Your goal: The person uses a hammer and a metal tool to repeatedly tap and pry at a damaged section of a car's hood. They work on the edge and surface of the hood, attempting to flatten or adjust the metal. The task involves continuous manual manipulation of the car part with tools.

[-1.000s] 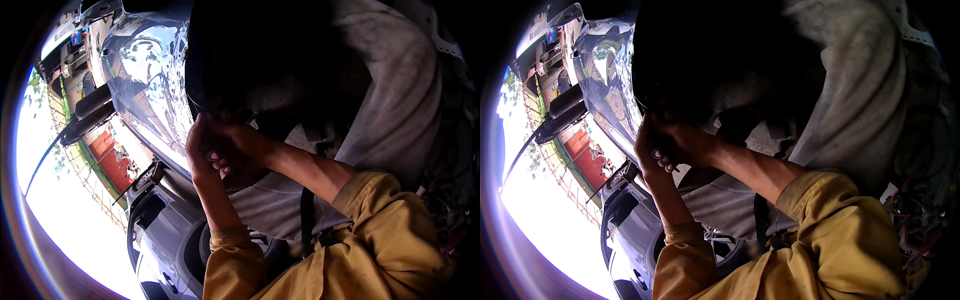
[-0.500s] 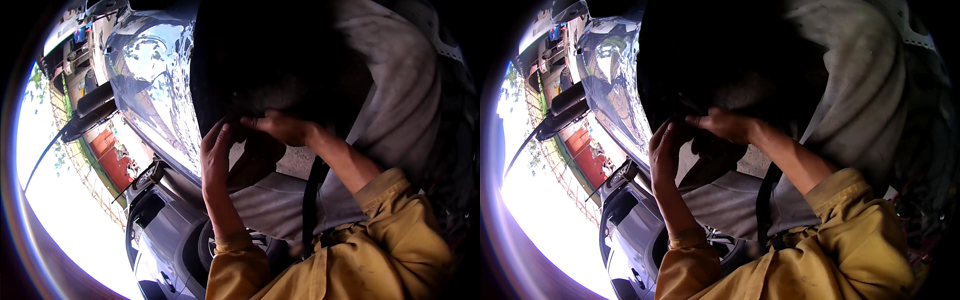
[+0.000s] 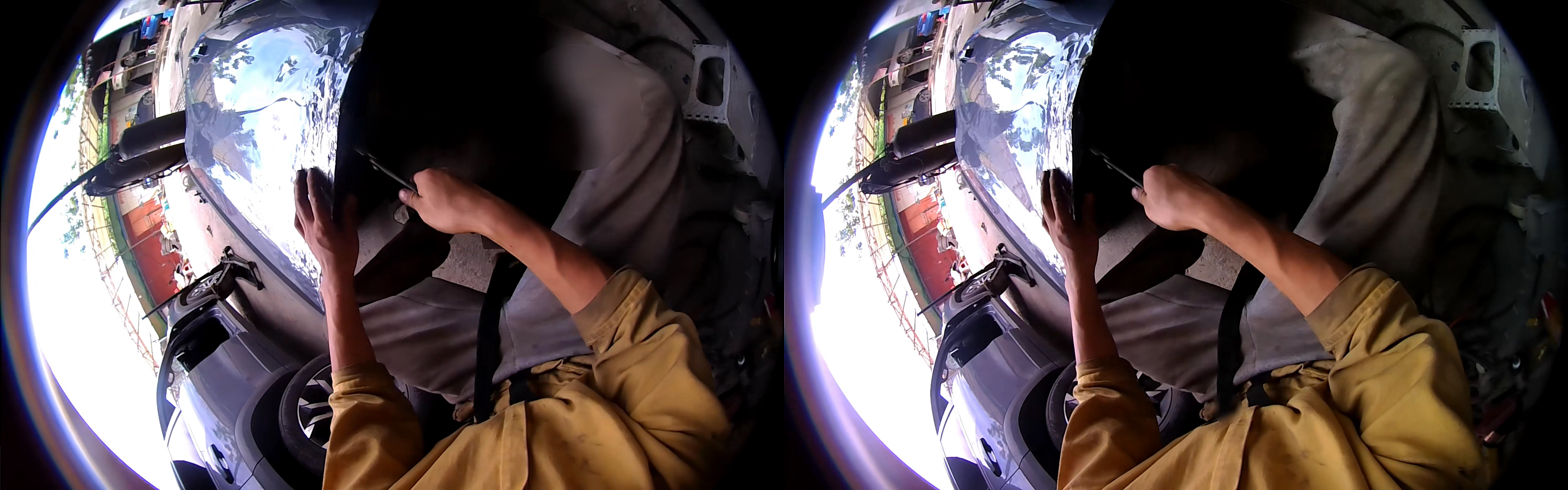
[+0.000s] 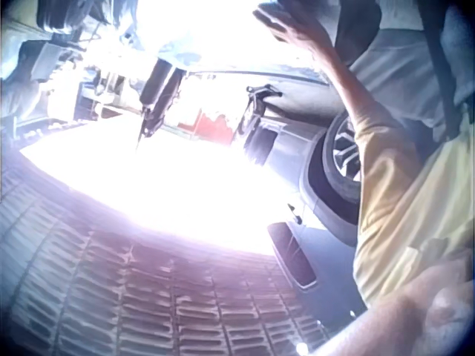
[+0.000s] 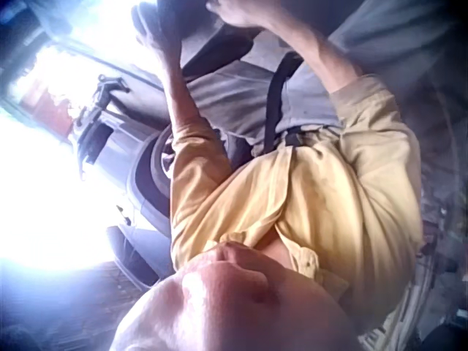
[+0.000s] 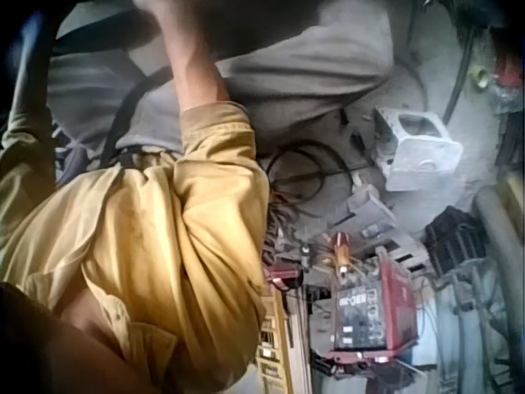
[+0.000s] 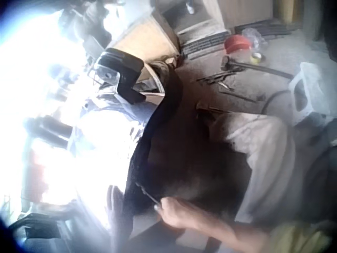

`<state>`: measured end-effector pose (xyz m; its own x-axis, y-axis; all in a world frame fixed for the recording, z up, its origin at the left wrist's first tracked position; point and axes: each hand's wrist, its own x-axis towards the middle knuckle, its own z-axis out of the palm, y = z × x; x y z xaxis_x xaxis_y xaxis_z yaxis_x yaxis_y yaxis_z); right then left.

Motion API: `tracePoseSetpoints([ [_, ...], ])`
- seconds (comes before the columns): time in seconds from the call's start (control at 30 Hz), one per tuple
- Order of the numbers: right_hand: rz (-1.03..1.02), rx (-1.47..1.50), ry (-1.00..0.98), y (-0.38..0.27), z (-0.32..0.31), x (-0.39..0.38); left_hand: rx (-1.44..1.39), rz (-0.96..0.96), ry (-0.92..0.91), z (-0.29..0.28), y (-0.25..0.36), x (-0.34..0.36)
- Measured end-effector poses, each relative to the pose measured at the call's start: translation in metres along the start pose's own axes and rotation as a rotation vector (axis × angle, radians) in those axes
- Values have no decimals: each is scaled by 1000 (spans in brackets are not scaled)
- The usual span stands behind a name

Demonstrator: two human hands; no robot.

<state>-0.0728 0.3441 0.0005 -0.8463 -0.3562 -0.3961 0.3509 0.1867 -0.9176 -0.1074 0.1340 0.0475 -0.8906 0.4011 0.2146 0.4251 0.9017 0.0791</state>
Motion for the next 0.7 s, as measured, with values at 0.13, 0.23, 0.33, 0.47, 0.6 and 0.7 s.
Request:
tracePoseSetpoints([
  [0.13, 12, -147, 6, -12, -17, 6, 170, 33, 60, 17, 6, 13],
  [0.23, 7, -277, -4, -24, -25, 5, 137, 27, 96, 23, 4, 16],
  [0.33, 6, -385, -39, -36, -37, 3, 149, 17, 93, 24, 4, 17],
  [0.47, 12, -473, -63, -32, -41, -1, 151, 5, 99, 24, 4, 15],
  [0.6, 74, -444, -141, -33, -39, 12, 157, 10, 114, 23, 5, 15],
  [0.7, 74, -387, -170, -36, -37, 25, 153, 17, 119, 25, 4, 16],
])
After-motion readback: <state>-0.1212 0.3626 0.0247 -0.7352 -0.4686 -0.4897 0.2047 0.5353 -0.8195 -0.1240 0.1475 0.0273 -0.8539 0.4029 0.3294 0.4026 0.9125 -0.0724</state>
